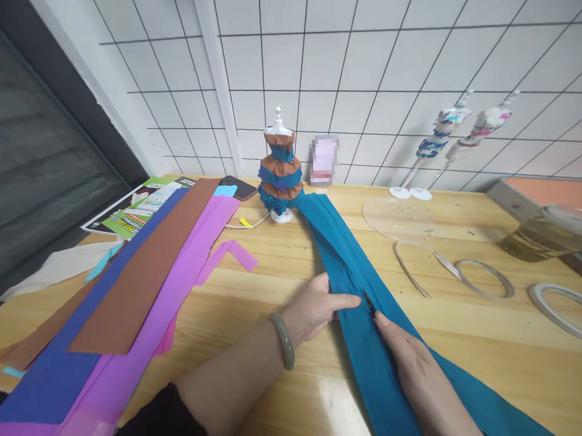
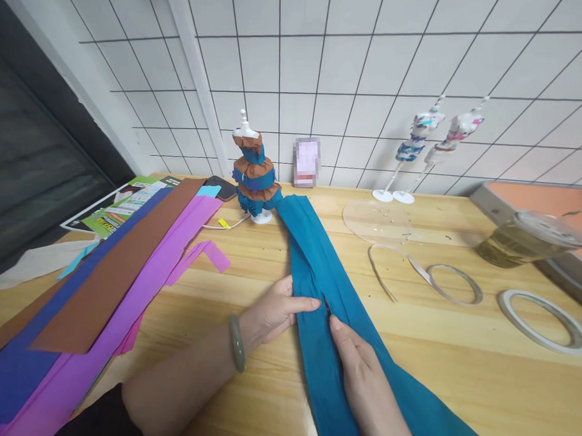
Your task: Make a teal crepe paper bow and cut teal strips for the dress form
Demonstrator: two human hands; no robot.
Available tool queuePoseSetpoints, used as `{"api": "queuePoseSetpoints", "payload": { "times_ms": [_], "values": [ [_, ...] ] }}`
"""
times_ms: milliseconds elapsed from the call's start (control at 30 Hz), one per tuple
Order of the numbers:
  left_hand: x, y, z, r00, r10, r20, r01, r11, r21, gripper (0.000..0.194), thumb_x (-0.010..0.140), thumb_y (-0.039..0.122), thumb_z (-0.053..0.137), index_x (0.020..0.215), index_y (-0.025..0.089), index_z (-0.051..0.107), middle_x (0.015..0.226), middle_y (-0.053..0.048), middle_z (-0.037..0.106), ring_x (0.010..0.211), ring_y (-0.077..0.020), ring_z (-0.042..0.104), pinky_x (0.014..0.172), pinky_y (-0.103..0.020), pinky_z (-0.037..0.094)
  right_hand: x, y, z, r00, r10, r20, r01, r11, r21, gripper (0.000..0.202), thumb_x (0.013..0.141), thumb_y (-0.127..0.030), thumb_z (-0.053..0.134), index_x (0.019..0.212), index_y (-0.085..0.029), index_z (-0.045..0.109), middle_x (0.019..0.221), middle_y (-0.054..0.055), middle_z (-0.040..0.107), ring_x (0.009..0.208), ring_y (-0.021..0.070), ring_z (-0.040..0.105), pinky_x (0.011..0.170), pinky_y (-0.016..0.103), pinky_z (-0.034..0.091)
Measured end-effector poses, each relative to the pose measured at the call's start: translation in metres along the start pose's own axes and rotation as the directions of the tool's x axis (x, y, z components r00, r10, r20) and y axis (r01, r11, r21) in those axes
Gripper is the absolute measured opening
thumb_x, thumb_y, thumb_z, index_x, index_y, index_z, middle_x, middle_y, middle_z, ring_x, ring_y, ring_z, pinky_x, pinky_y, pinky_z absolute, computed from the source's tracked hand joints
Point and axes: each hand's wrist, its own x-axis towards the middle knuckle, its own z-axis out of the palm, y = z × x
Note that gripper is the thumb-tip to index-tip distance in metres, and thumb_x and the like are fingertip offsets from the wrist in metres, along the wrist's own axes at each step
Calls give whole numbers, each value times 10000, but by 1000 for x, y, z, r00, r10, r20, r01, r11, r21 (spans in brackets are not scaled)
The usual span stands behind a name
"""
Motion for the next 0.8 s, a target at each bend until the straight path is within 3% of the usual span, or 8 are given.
{"api": "queuePoseSetpoints", "payload": {
  "times_ms": [167, 667, 800],
  "values": [
    [0, 0, 0, 1000, -2, -11, 3, 1000, 10, 389, 565, 132, 733, 930, 118, 602, 888, -98, 660, 789, -192, 609, 805, -387, 443, 2, 1, 1, 1000, 6, -4, -6, 1000, -29, 633, 711, -579, 445, 1128, -130, 604, 1316, 89, 499, 1281, 263, 332, 1082, 380, 197],
    [0, 1, -1, 1000, 8, -4, -8, 1000, 5, 385, 580, 124, 729, 946, 115, 606, 902, -98, 657, 798, -183, 605, 812, -377, 441, 4, 1, 2, 999, -49, -22, 48, 998, -44, 537, 730, -571, 496, 1050, -170, 653, 1224, 73, 584, 1200, 280, 452, 1025, 421, 315],
    [-1, 1, 0, 1000, 1, -6, -1, 1000, 2, 367, 571, 133, 736, 917, 117, 615, 880, -90, 661, 792, -186, 609, 791, -363, 449, 3, 10, -3, 998, -64, -7, 63, 992, -105, 541, 749, -595, 456, 1063, -195, 640, 1165, 65, 628, 1088, 276, 555, 899, 384, 459]
  ]
}}
